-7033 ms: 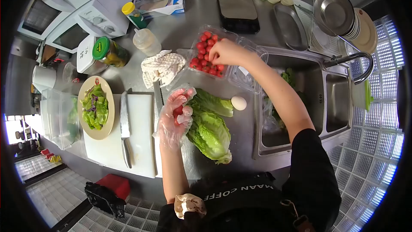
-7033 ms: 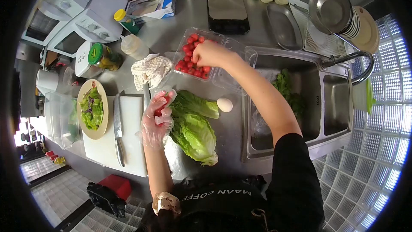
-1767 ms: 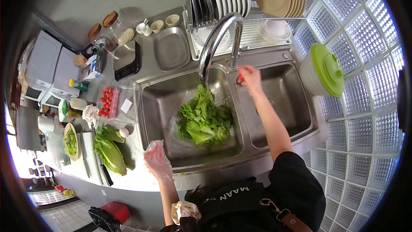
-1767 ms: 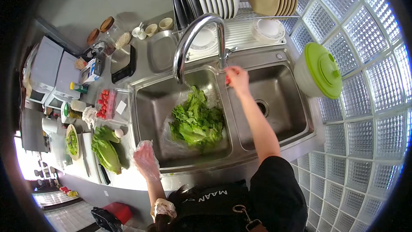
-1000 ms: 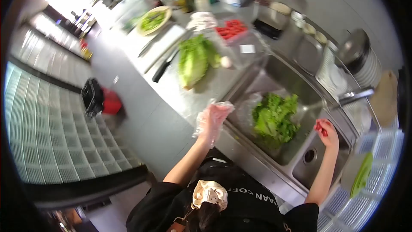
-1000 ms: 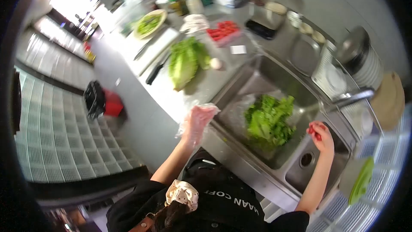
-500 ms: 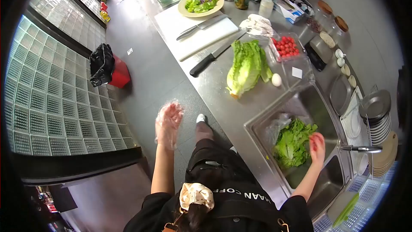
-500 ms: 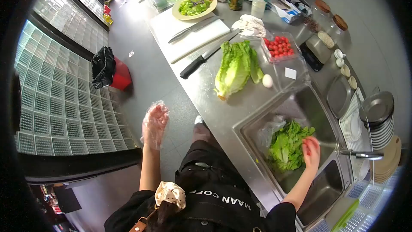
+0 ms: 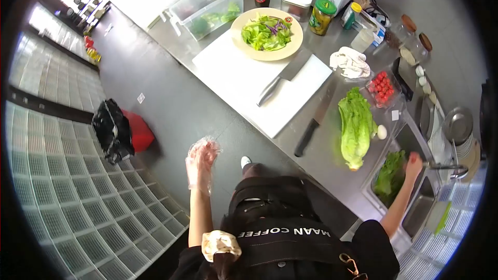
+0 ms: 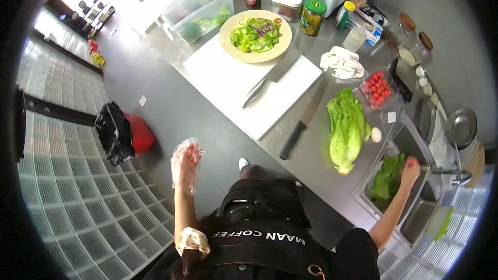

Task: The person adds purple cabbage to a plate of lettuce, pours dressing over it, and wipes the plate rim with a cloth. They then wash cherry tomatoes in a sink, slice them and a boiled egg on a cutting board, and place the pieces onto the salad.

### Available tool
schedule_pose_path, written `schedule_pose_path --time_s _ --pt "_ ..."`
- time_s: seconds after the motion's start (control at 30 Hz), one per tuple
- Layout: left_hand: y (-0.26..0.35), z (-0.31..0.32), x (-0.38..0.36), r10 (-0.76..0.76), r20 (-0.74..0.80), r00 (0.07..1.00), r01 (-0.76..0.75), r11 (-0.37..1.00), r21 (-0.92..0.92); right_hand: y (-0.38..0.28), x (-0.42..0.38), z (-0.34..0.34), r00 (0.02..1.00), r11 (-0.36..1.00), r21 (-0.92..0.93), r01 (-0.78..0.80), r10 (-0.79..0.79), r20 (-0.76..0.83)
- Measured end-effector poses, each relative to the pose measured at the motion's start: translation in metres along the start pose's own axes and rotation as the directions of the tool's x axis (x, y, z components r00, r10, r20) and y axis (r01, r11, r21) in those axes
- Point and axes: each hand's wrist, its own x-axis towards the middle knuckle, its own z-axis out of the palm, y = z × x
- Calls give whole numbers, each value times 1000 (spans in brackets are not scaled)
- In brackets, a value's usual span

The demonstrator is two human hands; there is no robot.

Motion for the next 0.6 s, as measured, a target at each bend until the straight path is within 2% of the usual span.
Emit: schedule_pose_path --time_s 0.03,0.07,0.1,0.13,0.17,0.2,0.23,0.27,0.3,0.33,0.4,0.47,0.5,0.53,0.6 --pt "10 0 15 -22 20 1000 22 999 26 -97 6 -24 985 992 122 18 3 -171" --pt "18 6 28 47 55 997 -55 986 155 -212 4 -57 984 945 328 25 36 -177" --pt "25 16 44 116 108 987 -141 952 271 -287 5 -63 961 939 293 178 -101 -259" --pt "32 30 58 97 139 986 -134 949 285 -374 -3 -79 956 860 433 271 -188 -225" --pt "38 45 71 151 209 966 -237 842 484 -427 -14 -64 975 785 578 222 -184 -124" --pt "42 58 84 189 290 938 -338 684 647 -479 -26 -46 969 677 715 177 -247 -6" --pt "40 68 98 222 363 905 -419 619 665 -511 -32 -22 830 606 627 490 -544 -124" --pt "41 81 111 203 374 905 -415 618 668 -549 -43 4 768 502 787 359 -638 56" --pt "43 93 122 255 476 842 -532 539 653 -579 -50 33 680 352 884 308 -731 54" --pt "43 105 131 299 572 764 -641 452 620 -607 -50 50 631 373 838 399 -774 44" --pt "32 120 152 286 595 751 -659 381 648 -634 -45 88 462 279 655 703 -878 -122" --pt "18 132 164 294 615 731 -681 356 640 -639 -48 112 491 331 617 714 -865 -105" --pt "9 133 173 268 675 688 -725 197 660 -641 -47 118 499 363 571 736 -862 -94" --pt "1 133 182 290 781 553 -819 14 574 -644 -41 112 505 373 571 732 -858 -87" --pt "-11 129 183 261 772 579 -810 76 582 -642 -37 99 535 479 564 673 -842 76"
